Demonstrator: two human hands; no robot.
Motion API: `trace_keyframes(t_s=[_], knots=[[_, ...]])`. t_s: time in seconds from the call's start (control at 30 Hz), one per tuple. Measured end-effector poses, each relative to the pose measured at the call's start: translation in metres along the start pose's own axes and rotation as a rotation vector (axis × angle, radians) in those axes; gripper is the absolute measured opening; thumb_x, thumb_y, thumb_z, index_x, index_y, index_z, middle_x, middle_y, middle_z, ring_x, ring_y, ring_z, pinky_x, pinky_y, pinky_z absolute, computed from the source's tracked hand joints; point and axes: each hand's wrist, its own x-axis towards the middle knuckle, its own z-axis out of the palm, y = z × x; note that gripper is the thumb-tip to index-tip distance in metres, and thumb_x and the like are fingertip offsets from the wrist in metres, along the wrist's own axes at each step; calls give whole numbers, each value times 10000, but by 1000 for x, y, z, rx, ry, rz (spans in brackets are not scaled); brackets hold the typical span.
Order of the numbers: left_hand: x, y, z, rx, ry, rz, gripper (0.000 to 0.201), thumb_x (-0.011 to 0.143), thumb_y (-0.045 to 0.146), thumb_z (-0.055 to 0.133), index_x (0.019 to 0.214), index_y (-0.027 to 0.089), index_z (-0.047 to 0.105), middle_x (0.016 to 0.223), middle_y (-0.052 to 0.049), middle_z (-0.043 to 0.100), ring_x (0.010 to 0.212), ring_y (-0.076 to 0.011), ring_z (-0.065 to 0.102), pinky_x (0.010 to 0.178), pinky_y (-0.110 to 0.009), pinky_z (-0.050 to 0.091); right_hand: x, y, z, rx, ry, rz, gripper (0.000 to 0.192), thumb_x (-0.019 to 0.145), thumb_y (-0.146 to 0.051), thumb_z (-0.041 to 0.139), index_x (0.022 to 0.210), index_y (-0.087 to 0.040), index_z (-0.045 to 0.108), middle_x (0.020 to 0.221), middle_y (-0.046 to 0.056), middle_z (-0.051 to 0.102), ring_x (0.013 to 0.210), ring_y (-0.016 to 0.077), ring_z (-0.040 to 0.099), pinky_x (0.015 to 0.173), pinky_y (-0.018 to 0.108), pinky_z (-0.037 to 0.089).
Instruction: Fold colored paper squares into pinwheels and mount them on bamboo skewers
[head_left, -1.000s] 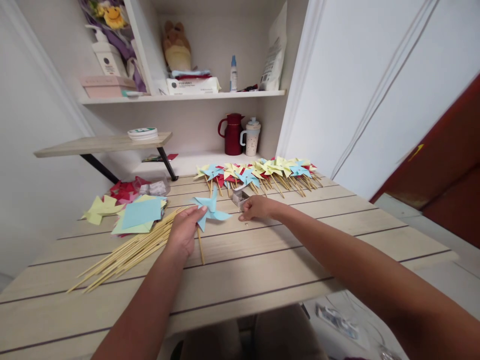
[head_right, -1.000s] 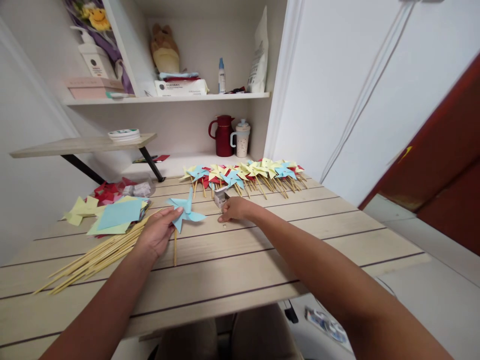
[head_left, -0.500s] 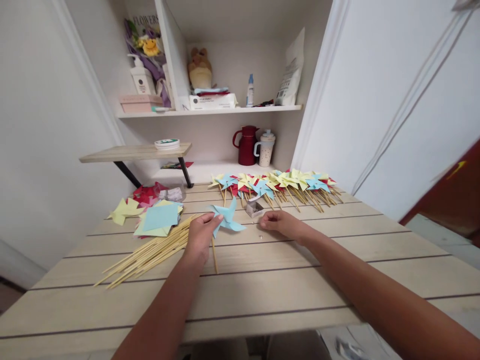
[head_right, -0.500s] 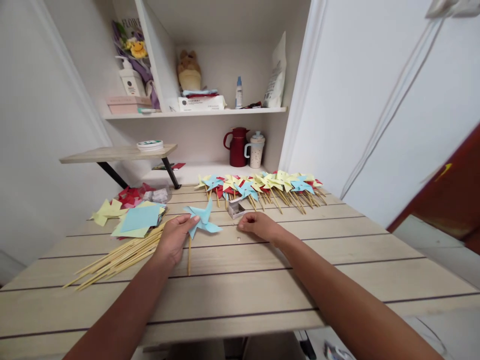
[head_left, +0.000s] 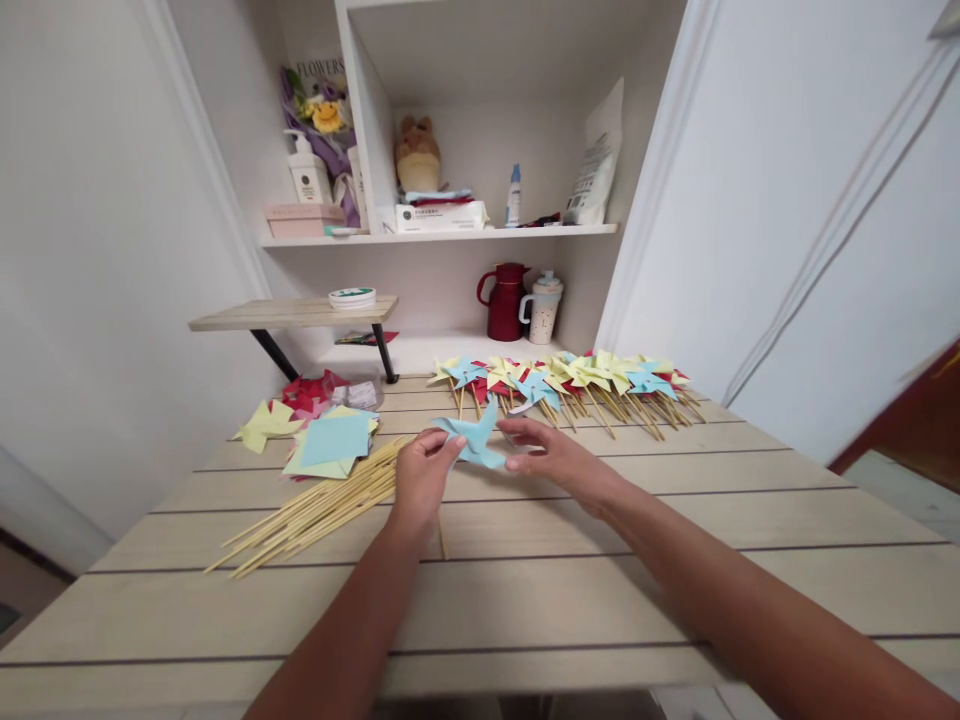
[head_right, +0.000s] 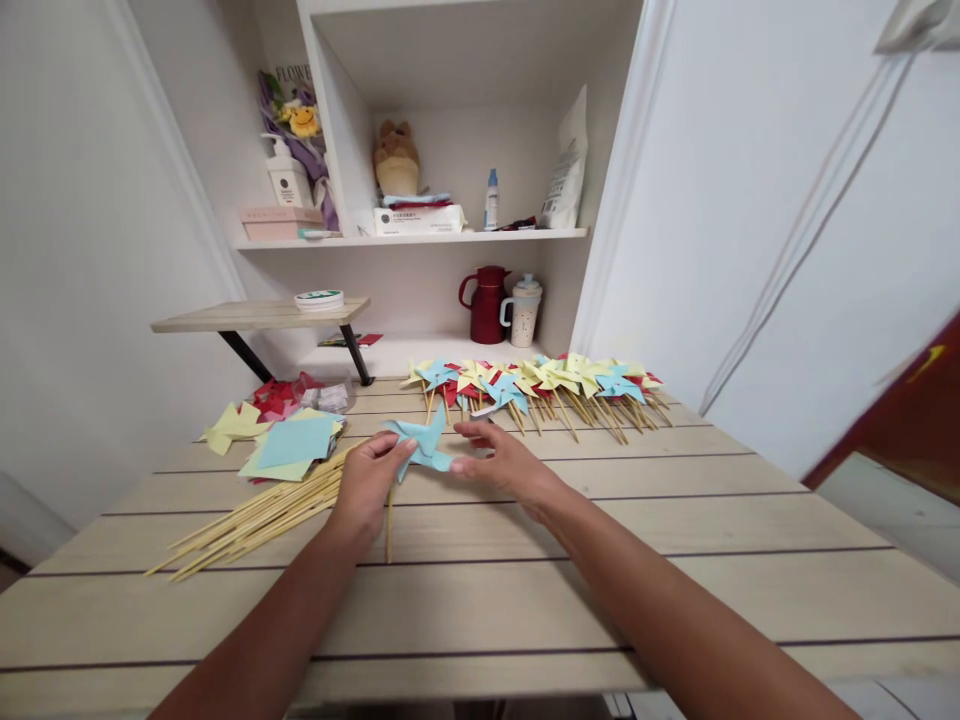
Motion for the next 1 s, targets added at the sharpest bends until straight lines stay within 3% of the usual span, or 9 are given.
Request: trace_keyframes(t_s=[0.1,0.3,0.43,0.6,1.0], knots=[[1,-2,-2,-43,29,-82,207,647,334,792,738,156,738,746,-20,676,689,-144,566,684,-257,427,0,-8,17,82,-45,-3,722,626,-375,835,1296,-284,582,1449,90,500,1298,315,464,1050,485,404],[1,-4,-2,-73,-7,-106,255,632,360,811,743,145,733,717,-24,688,677,-146,572,673,-258,431,9,-21,41,137,-103,-84,536,648,-469,809,1110,-233,676,1235,86,659,1194,304,551,1039,472,398],[-1,-3,0,-74,-13,-107,263,630,360,815,744,137,735,710,-24,682,676,-141,570,671,-250,425,14,-17,47,143,-54,-88,418,712,-480,752,998,-177,714,1047,90,723,1025,276,617,951,426,428],[-2,-3,1,-70,-19,-103,277,623,378,820,717,135,724,672,-18,660,633,-134,543,625,-251,412,16,-9,47,85,59,-41,290,699,-427,746,830,-169,728,836,46,711,836,222,605,834,366,422],[-4,-1,3,-121,-54,-164,275,584,358,854,698,144,726,690,-23,685,643,-140,582,651,-256,428,20,5,54,193,150,-75,241,664,-357,726,773,-143,739,736,44,692,713,189,571,722,334,412]])
